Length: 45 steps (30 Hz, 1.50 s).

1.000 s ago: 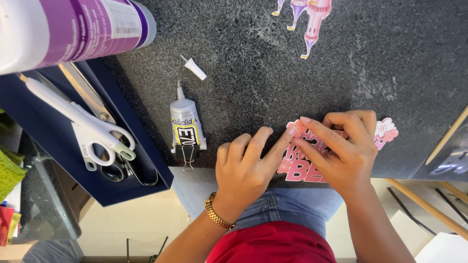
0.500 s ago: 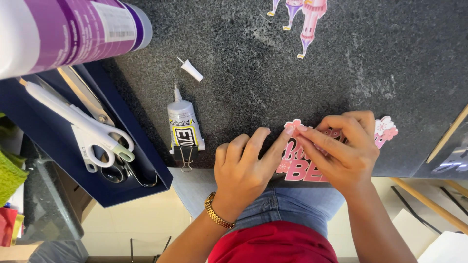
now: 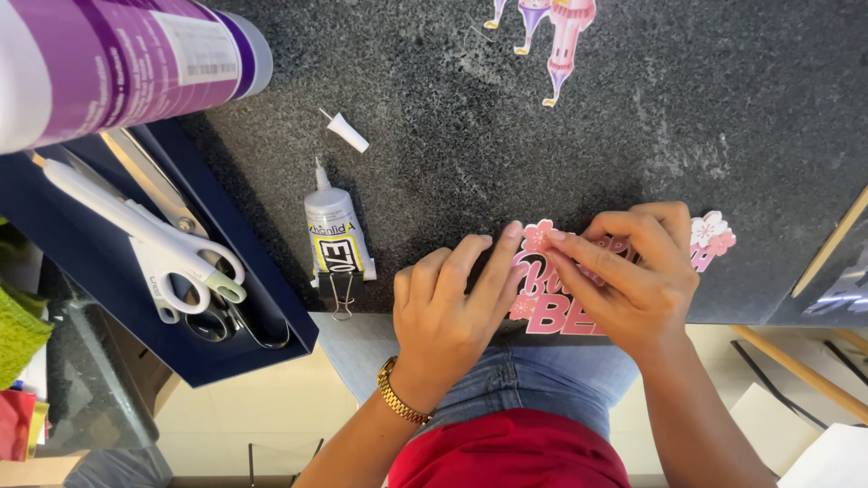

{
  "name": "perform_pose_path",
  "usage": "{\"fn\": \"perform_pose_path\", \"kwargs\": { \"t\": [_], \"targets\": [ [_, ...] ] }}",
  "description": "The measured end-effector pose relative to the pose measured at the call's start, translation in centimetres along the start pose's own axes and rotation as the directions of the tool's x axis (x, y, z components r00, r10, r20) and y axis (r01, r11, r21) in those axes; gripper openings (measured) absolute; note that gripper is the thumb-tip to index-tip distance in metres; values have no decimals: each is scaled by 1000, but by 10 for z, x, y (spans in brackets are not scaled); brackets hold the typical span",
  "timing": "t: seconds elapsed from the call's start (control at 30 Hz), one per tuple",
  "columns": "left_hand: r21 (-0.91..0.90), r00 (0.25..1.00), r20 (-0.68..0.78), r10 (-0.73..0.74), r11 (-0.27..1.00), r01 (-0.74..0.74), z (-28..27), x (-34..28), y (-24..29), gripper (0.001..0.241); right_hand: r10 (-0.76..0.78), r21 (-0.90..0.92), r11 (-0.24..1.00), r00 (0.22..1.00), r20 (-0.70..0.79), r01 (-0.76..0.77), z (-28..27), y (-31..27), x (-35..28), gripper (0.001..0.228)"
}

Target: Assembling a personalized cake topper by gluing various paper layers and decorations

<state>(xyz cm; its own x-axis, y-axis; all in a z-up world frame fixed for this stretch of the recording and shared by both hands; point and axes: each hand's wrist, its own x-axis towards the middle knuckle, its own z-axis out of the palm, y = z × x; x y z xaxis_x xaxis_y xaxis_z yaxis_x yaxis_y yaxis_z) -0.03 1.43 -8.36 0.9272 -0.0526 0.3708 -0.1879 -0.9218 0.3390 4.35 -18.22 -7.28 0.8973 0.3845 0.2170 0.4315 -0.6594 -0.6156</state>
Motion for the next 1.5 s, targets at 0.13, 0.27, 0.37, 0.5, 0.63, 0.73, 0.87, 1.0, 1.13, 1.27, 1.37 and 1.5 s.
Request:
{"fn": "perform_pose_path", "kwargs": {
  "t": [0.13, 0.27, 0.37, 0.5, 0.63, 0.73, 0.87, 1.0, 1.13, 1.27, 1.37, 1.5],
  "targets": [
    [5, 1000, 12, 15, 1000, -15, 0, -2, -1, 26, -1, 9, 1000, 1000, -1, 1, 0, 1, -1, 16],
    [-6, 1000, -10, 2, 1000, -2, 2, -2, 0, 25, -4, -10, 1000, 1000, 6, 4, -1, -1, 0, 15],
    [7, 1000, 5, 28, 1000, -28, -1, 4, 1, 25, -8, -30, 1000, 1000, 18, 9, -2, 1, 1, 15],
    [60, 998, 31, 59, 996, -61, -4, 10, 2, 30, -1, -15, 1000, 999, 41, 1, -4, 2, -1, 18],
    [71, 997, 33, 71, 995, -73, -3, 10, 2, 31, -8, -16, 1000, 1000, 28, 9, -3, 4, -1, 19],
    [66, 997, 19, 74, 995, -75, -1, 8, 2, 32, -15, -3, 1000, 1000, 18, 15, -3, 4, -1, 18],
    [29, 997, 2, 76, 997, -76, 0, 5, 2, 29, -15, -2, 1000, 1000, 18, 15, -2, 3, -1, 18],
    [9, 997, 8, 79, 997, -79, 0, 4, 1, 28, -32, -23, 999, 999, 22, 32, -1, 6, -3, 17],
    [15, 997, 4, 74, 997, -74, 0, 4, 1, 28, -20, -17, 1000, 999, 28, 21, -3, 3, -1, 18],
    [20, 997, 9, 76, 997, -76, -1, 5, 1, 28, -40, -45, 998, 998, 37, 42, -3, 4, 0, 17],
    [14, 997, 13, 73, 997, -73, -1, 5, 2, 25, -68, -87, 994, 997, 37, 71, -1, 3, -1, 16],
    [37, 997, 13, 81, 996, -82, -4, 9, 2, 26, -104, -153, 982, 994, 34, 108, -1, 2, -2, 15]
  ]
}}
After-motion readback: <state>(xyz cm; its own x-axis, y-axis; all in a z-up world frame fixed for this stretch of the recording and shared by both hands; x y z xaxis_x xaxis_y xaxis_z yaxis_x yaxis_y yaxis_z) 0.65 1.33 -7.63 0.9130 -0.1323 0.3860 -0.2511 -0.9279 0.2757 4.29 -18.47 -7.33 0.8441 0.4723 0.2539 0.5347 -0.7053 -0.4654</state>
